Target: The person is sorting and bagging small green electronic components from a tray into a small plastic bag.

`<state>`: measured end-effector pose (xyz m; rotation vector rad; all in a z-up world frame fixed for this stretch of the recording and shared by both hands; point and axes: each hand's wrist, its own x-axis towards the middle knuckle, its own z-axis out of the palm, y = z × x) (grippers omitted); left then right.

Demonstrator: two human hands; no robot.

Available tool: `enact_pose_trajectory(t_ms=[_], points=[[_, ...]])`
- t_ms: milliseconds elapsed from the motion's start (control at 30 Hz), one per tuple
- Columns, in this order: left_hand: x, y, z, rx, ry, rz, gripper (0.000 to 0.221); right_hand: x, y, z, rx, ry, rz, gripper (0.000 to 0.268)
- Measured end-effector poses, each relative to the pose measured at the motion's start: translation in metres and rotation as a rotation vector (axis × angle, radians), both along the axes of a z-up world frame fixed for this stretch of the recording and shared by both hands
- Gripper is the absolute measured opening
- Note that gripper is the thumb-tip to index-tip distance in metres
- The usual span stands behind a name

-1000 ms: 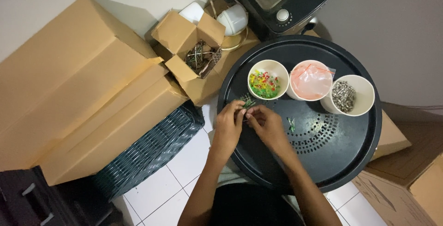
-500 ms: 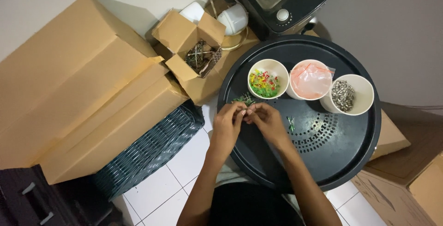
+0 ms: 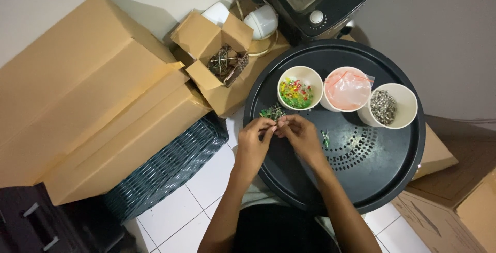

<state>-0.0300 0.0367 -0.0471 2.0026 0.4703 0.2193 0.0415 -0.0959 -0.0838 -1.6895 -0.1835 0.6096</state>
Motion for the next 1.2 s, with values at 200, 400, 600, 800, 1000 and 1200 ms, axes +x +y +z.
enact_pose_trajectory(t_ms=[200,400,600,800,1000,1200], points=[[0.001,-0.005,0.008,-0.028,-0.012,0.035,0.008,-0.001,-0.003,0.004,-0.03,-0.056,-0.013,0.026],[0.005,-0.016,0.024,-0.092,0.013,-0.012,0.014,-0.006,-0.016,0.012,-0.044,-0.095,-0.104,0.026],[0.017,-0.034,0.044,-0.074,-0.015,-0.122,0.026,-0.003,-0.035,0.035,-0.067,-0.15,-0.163,0.025],[0.031,-0.065,0.026,-0.111,-0.024,-0.194,0.024,-0.003,-0.076,0.004,-0.034,-0.184,-0.296,0.022],[0.046,-0.098,0.018,-0.12,0.034,-0.253,0.022,-0.001,-0.107,0.013,-0.119,-0.251,-0.358,0.021],[0.052,-0.12,-0.024,0.047,0.07,-0.282,0.018,0.0,-0.123,0.024,-0.387,-0.247,-0.369,0.021]])
